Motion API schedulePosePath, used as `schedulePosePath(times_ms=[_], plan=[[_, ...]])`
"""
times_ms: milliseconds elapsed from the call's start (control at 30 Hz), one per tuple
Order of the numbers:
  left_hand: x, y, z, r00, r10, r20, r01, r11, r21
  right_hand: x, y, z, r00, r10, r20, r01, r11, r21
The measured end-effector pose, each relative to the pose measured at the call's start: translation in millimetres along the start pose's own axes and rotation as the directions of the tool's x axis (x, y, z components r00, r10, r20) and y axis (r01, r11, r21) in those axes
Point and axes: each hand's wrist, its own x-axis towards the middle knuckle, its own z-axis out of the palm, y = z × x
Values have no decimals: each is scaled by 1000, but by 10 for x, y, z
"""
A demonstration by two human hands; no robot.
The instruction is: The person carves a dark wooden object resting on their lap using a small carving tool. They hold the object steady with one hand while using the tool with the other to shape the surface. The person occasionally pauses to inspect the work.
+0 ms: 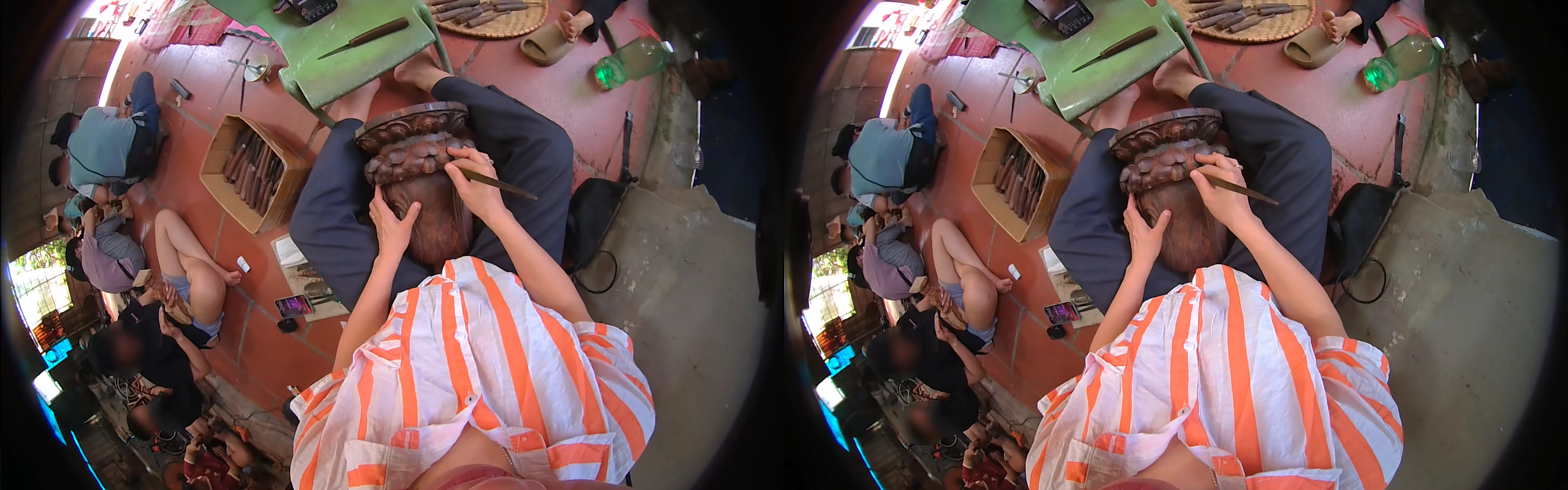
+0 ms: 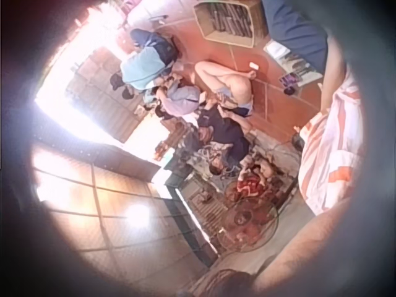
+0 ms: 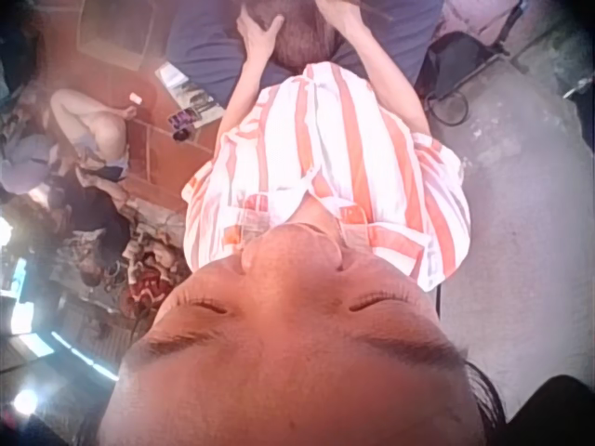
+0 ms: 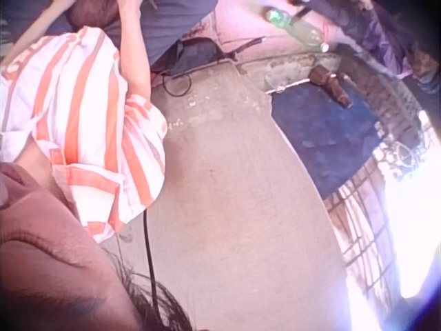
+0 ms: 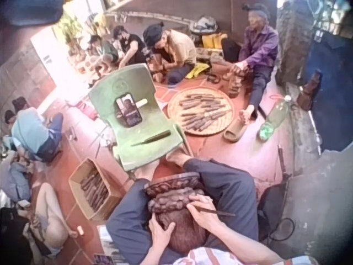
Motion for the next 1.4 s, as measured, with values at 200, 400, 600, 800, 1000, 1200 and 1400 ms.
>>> schedulePosePath(times_ms=[200,400,600,800,1000,1200,1400], plan=[[3,7,0,1000,2,-7,-2,1000,3,40,-6,-37,999,-50,-1,50,997,-50],[15,12,-8,1000,-2,5,2,1000,-16,43,150,-101,998,-45,39,43,996,72],[-3,-7,-5,1000,-8,2,8,1000,-8,73,92,-95,995,-59,80,61,998,-19],[6,8,1,1000,14,-6,-15,1000,-8,3,300,-87,994,-86,67,77,988,133],[0,-10,2,1000,-1,-3,1,1000,4,-4,183,-55,996,-68,63,64,996,57],[11,-17,3,1000,9,2,-9,1000,-7,-10,295,-76,996,-49,73,38,988,150],[1,-8,1,1000,-9,-3,9,1000,8,30,195,-89,994,-30,102,23,997,68]])
